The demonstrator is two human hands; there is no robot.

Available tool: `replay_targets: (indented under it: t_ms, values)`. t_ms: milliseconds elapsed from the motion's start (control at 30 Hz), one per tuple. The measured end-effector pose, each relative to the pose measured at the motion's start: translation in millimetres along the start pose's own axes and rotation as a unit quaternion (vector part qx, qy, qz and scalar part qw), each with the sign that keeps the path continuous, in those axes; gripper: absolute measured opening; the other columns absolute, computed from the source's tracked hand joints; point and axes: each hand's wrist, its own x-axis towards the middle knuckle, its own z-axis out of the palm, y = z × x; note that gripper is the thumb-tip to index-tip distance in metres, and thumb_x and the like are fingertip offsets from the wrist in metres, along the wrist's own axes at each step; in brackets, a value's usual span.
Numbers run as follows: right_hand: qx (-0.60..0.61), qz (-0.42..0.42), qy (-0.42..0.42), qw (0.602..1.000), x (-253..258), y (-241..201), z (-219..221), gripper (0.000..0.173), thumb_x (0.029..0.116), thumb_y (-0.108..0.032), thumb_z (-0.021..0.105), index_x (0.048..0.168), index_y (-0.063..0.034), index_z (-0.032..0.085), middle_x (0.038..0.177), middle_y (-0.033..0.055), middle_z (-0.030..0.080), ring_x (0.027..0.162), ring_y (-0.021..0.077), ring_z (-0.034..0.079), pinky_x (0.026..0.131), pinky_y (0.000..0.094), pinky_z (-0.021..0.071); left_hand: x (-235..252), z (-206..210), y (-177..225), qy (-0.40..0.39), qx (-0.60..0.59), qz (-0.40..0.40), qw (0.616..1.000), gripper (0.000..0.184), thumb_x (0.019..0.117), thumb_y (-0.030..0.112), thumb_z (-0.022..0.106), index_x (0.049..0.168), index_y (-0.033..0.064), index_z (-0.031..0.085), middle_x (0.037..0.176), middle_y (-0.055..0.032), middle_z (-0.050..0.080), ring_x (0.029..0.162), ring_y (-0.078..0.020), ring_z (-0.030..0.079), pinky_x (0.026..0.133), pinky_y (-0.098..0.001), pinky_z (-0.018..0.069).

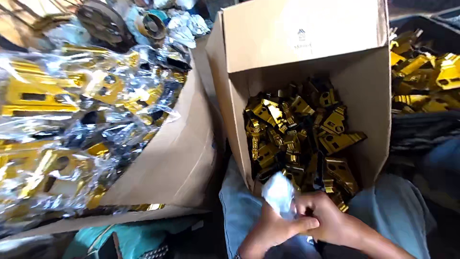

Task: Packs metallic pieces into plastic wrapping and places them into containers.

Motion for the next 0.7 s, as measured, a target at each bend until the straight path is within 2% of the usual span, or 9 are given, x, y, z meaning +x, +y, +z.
replay_targets:
  t_ms: [67, 167, 233, 333, 400, 433, 500, 600, 700]
  values:
    - [-0.014, -0.006, -0.076, 0.997, 7, 0, -8, 0.039, 0.0790, -0.026, 0.085, 0.067, -0.0042, 0.055, 0.063, 0.0000, 0.056, 0.057, -0.0035, 0.049, 0.052, 0.0124, 0.0384, -10, -2, -4, -0.014, -0.012, -0.020, 1.000, 0.039, 0.0697, 0.001, 0.086, 0.102, 0.0066, 0.066, 0.086, 0.0111, 0.069, 0.081, 0.0028, 0.065, 0.077, -0.0184, 0.0567]
    - [-0.010, 0.132, -0.063, 0.989, 23, 2, -39, 0.024, 0.0836, -0.018, 0.082, 0.078, -0.0041, 0.064, 0.065, -0.0041, 0.065, 0.053, -0.0018, 0.059, 0.052, 0.0169, 0.0515, -16, -30, -19, 0.041, 0.108, 0.056, 0.992, 0.034, 0.0730, 0.003, 0.083, 0.102, 0.0008, 0.065, 0.084, 0.0091, 0.069, 0.079, 0.0032, 0.065, 0.076, -0.0174, 0.0570]
    - [-0.119, 0.193, -0.009, 0.974, 41, 8, -58, 0.024, 0.0893, -0.017, 0.077, 0.091, 0.0033, 0.066, 0.075, 0.0065, 0.066, 0.061, 0.0112, 0.063, 0.061, 0.0287, 0.0562, -19, -48, -25, 0.104, 0.168, 0.074, 0.978, 0.035, 0.0710, 0.000, 0.080, 0.102, -0.0042, 0.065, 0.082, 0.0058, 0.069, 0.077, 0.0009, 0.067, 0.076, -0.0197, 0.0586]
    - [-0.305, 0.209, 0.004, 0.929, 76, 30, -69, 0.025, 0.0985, -0.011, 0.064, 0.111, 0.0104, 0.067, 0.109, 0.0268, 0.068, 0.101, 0.0368, 0.068, 0.092, 0.0482, 0.0539, -17, -57, -18, 0.193, 0.144, 0.066, 0.968, 0.044, 0.0667, -0.003, 0.083, 0.105, 0.0000, 0.061, 0.080, 0.0097, 0.067, 0.074, 0.0013, 0.065, 0.073, -0.0179, 0.0574]
    - [-0.347, 0.274, -0.038, 0.896, 99, 52, -69, 0.037, 0.1013, -0.017, 0.062, 0.129, 0.0074, 0.063, 0.137, 0.0309, 0.055, 0.131, 0.0461, 0.052, 0.109, 0.0556, 0.0433, -14, -49, -10, 0.219, 0.107, 0.043, 0.969, 0.057, 0.0605, -0.006, 0.085, 0.110, -0.0009, 0.059, 0.085, 0.0094, 0.067, 0.080, 0.0019, 0.065, 0.077, -0.0171, 0.0571]
    - [-0.345, 0.312, -0.033, 0.885, 108, 66, -66, 0.047, 0.0994, -0.025, 0.067, 0.134, 0.0062, 0.061, 0.144, 0.0317, 0.048, 0.137, 0.0484, 0.045, 0.111, 0.0574, 0.0403, -11, -45, -8, 0.222, 0.090, 0.028, 0.970, 0.061, 0.0591, -0.008, 0.084, 0.114, -0.0032, 0.058, 0.088, 0.0077, 0.067, 0.083, 0.0012, 0.065, 0.079, -0.0174, 0.0572]
    - [-0.320, 0.371, 0.007, 0.872, 120, 91, -58, 0.057, 0.0941, -0.032, 0.075, 0.135, 0.0051, 0.060, 0.153, 0.0311, 0.036, 0.141, 0.0507, 0.036, 0.111, 0.0581, 0.0390, -3, -34, -6, 0.234, 0.068, 0.004, 0.970, 0.062, 0.0601, -0.011, 0.079, 0.117, -0.0063, 0.056, 0.089, 0.0045, 0.067, 0.084, -0.0014, 0.067, 0.078, -0.0190, 0.0583]
    - [-0.291, 0.390, 0.053, 0.872, 122, 113, -52, 0.038, 0.0957, -0.020, 0.072, 0.125, 0.0033, 0.068, 0.155, 0.0284, 0.038, 0.140, 0.0498, 0.037, 0.113, 0.0567, 0.0366, 11, -21, -5, 0.265, 0.061, -0.006, 0.962, 0.059, 0.0695, -0.010, 0.074, 0.124, -0.0116, 0.051, 0.101, -0.0018, 0.070, 0.092, -0.0032, 0.070, 0.082, -0.0217, 0.0601]
    - [-0.193, 0.332, 0.101, 0.918, 107, 98, -59, 0.033, 0.0941, -0.018, 0.073, 0.116, 0.0069, 0.070, 0.152, 0.0304, 0.042, 0.139, 0.0486, 0.040, 0.113, 0.0585, 0.0351, 22, -21, -4, 0.273, 0.073, 0.032, 0.959, 0.052, 0.0732, -0.009, 0.073, 0.120, -0.0135, 0.050, 0.098, -0.0001, 0.069, 0.091, -0.0009, 0.069, 0.084, -0.0203, 0.0593]
